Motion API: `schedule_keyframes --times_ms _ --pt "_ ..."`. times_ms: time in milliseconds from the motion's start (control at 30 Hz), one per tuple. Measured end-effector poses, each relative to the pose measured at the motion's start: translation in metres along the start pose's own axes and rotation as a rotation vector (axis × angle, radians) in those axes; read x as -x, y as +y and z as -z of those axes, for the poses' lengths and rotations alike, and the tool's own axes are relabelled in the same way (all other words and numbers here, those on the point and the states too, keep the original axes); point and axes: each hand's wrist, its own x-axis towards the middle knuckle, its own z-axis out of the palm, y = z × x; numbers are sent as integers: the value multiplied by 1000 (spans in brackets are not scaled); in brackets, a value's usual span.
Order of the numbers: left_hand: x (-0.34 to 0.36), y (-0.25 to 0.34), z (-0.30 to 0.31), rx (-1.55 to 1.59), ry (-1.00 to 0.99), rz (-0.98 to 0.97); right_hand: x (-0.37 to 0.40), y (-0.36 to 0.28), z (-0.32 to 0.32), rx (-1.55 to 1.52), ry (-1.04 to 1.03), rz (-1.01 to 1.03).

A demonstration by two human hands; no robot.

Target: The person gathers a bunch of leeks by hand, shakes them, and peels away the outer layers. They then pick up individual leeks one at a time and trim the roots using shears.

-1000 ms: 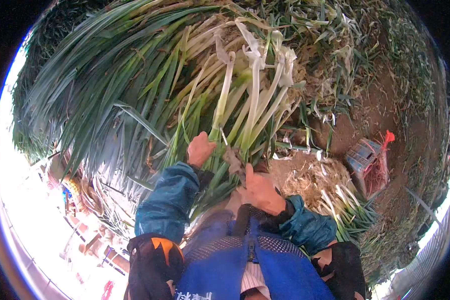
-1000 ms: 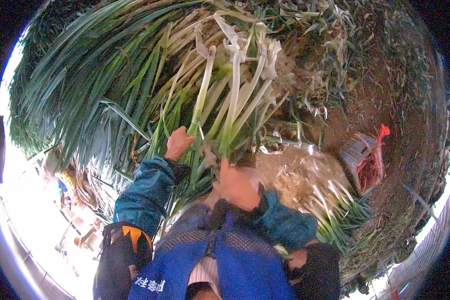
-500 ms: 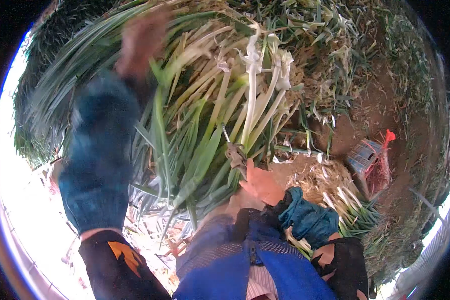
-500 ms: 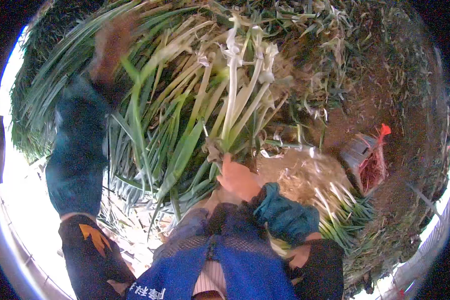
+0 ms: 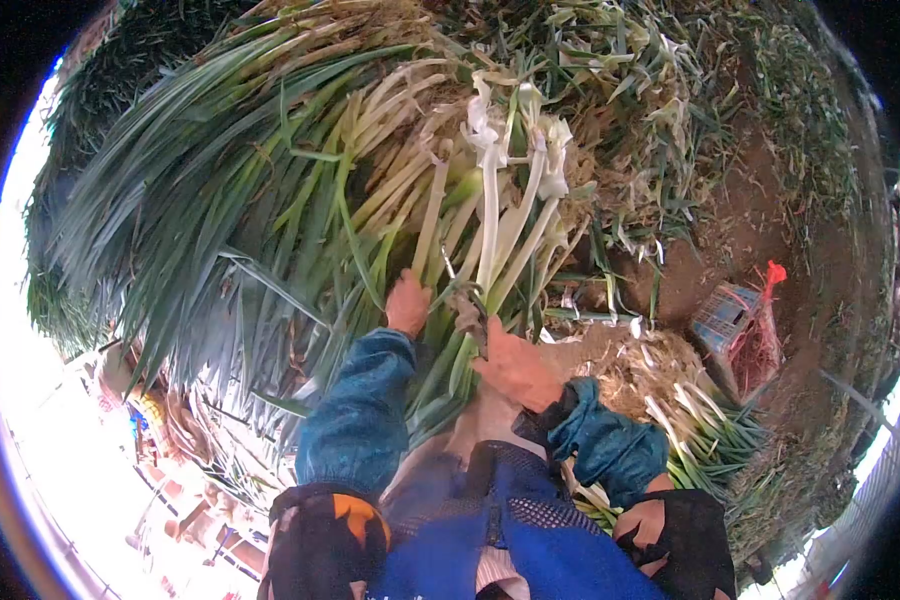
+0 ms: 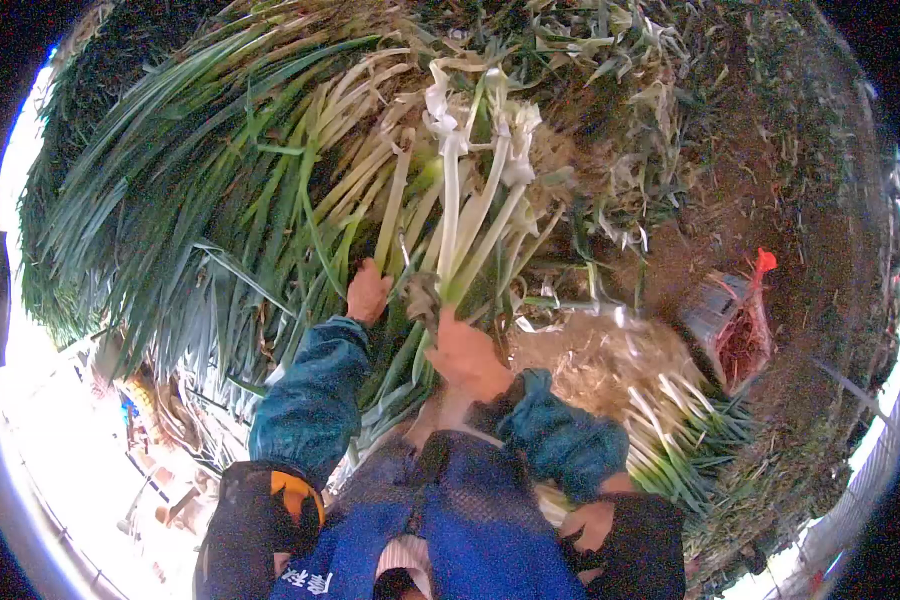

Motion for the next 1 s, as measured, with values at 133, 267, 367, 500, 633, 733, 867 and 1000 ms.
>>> schedule_keyframes --times_ms 133,267,367,500,633,733,867,1000 --pt "10 7 29 10 -103 10 -37 12 2 73 37 -4" --pt "41 0 39 77 -146 -83 -58 30 -2 41 234 147" --pt "53 3 39 162 -224 -16 -37 13 3 -163 218 66" --pt "62 4 33 203 -279 28 -49 25 -5 -65 182 83" --pt "67 -4 30 232 -287 27 -104 19 5 211 167 -57" --pt "70 -1 37 270 -312 -20 -113 16 11 223 182 -95" --pt "84 -9 9 338 -337 -38 -61 -3 22 205 39 -105" --pt "96 35 49 -100 -435 -284 -49 33 23 337 48 -83"
